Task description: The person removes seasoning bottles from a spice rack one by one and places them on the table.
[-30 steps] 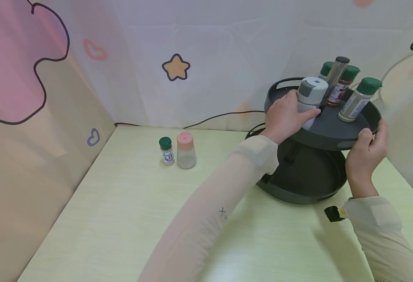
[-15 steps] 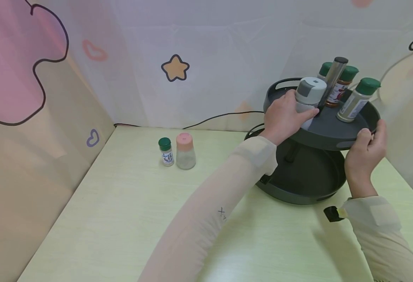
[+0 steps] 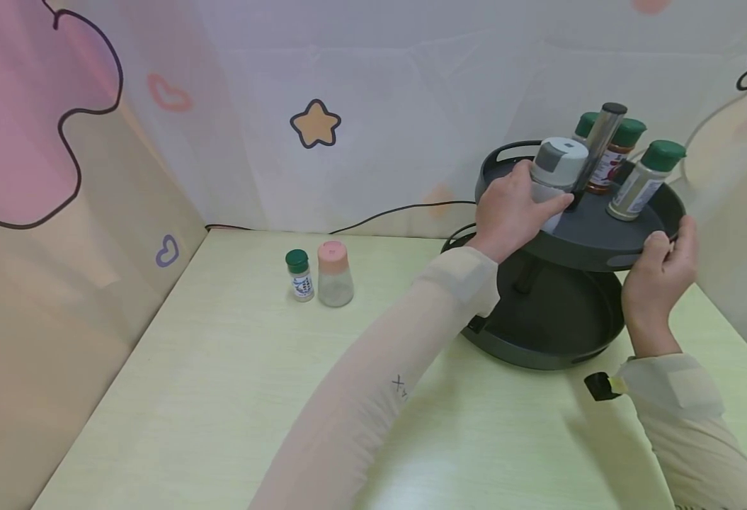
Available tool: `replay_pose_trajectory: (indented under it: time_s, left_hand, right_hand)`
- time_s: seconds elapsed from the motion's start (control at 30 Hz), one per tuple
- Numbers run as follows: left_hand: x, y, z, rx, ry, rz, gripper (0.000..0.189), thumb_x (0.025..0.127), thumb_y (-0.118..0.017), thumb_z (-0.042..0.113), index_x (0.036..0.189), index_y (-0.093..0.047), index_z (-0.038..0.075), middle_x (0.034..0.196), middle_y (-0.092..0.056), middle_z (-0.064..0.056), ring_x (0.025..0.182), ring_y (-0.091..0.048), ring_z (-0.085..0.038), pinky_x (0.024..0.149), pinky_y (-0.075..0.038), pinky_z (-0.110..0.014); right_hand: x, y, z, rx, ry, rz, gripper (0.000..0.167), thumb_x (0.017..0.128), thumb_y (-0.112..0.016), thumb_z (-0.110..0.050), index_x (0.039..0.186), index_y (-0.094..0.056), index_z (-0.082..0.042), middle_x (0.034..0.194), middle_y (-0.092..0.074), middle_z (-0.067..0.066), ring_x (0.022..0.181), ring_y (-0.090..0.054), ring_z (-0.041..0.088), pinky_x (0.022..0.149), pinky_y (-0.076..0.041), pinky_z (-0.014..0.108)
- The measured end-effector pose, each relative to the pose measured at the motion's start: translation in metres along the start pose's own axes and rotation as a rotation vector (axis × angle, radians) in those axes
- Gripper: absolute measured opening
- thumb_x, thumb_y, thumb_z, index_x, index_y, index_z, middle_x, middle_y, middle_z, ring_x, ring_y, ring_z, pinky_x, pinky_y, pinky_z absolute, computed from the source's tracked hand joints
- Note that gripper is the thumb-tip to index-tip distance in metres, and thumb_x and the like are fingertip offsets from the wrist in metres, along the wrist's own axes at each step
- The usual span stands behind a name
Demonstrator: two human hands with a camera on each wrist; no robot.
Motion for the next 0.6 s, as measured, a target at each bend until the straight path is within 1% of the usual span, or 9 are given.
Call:
replay_pose_trajectory:
  time_s: [0.17,0.27,0.33,0.37,0.47,0.53,0.6]
  left_hand:
    - [-0.0008,0.002,0.001,-0.032,-0.014,0.003,0.061,0.074,-0.06,0.054,0.123,-0.042,0.021,0.106,-0.058,0.011,0.086,-0.057,-0.003,0.067,-0.044,-0.017]
    - [-0.0014,0.0033,0.0019,-0.054,-0.026,0.015,0.061,0.075,-0.061,0.052,0.124,-0.042,0.02,0.109,-0.058,0.01,0.089,-0.057,-0.003,0.07,-0.045,-0.017]
    - [-0.0016,0.0041,0.0024,-0.069,-0.029,0.025,0.062,0.075,-0.061,0.051,0.124,-0.042,0.019,0.111,-0.058,0.01,0.091,-0.057,-0.003,0.072,-0.045,-0.017]
    - [-0.0015,0.0046,0.0026,-0.076,-0.031,0.032,0.062,0.075,-0.062,0.05,0.124,-0.042,0.019,0.111,-0.058,0.009,0.091,-0.058,-0.004,0.072,-0.046,-0.017]
    - [-0.0006,0.0058,0.0018,-0.091,-0.034,0.05,0.061,0.074,-0.063,0.049,0.123,-0.043,0.018,0.11,-0.059,0.009,0.09,-0.058,-0.004,0.071,-0.045,-0.016]
    - [0.0001,0.0069,0.0009,-0.1,-0.042,0.063,0.061,0.074,-0.063,0.047,0.123,-0.043,0.017,0.108,-0.06,0.008,0.088,-0.058,-0.004,0.069,-0.045,-0.015]
    - [0.0008,0.008,-0.0002,-0.111,-0.049,0.068,0.061,0.075,-0.064,0.047,0.123,-0.043,0.017,0.108,-0.06,0.007,0.089,-0.058,-0.004,0.07,-0.045,-0.015]
  right_hand:
    - [0.0011,-0.0007,0.0002,0.014,0.017,0.007,0.044,0.086,-0.029,-0.015,0.126,-0.047,-0.012,0.122,-0.049,0.005,0.104,-0.041,0.003,0.09,-0.03,0.012]
    - [0.001,-0.0006,0.001,0.008,0.003,0.007,0.044,0.086,-0.029,-0.015,0.127,-0.046,-0.012,0.124,-0.048,0.003,0.106,-0.04,0.002,0.092,-0.029,0.011]
    - [0.0009,-0.0007,0.0013,0.005,0.002,0.003,0.044,0.087,-0.029,-0.015,0.126,-0.047,-0.012,0.122,-0.048,0.005,0.104,-0.041,0.003,0.091,-0.029,0.012]
    - [0.0008,-0.0006,0.0015,0.003,-0.003,0.001,0.044,0.087,-0.028,-0.016,0.127,-0.046,-0.013,0.125,-0.047,0.005,0.105,-0.04,0.003,0.093,-0.029,0.012]
    - [0.0005,-0.0003,0.0011,0.002,-0.006,-0.005,0.045,0.087,-0.028,-0.016,0.129,-0.044,-0.013,0.127,-0.046,0.005,0.108,-0.04,0.003,0.095,-0.028,0.012]
    - [0.0005,-0.0005,0.0004,0.007,-0.001,-0.007,0.044,0.087,-0.028,-0.016,0.128,-0.045,-0.013,0.126,-0.046,0.006,0.107,-0.04,0.003,0.094,-0.028,0.012]
    - [0.0002,-0.0005,0.0,0.008,-0.01,-0.012,0.045,0.087,-0.028,-0.016,0.129,-0.044,-0.013,0.128,-0.045,0.005,0.11,-0.039,0.002,0.095,-0.027,0.011]
Point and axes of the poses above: each hand's wrist, its own x-axis towards the middle knuckle, its own y-axis out of the back of the hand, z = x × y, the point moved 5 cm from there along x, towards the middle knuckle
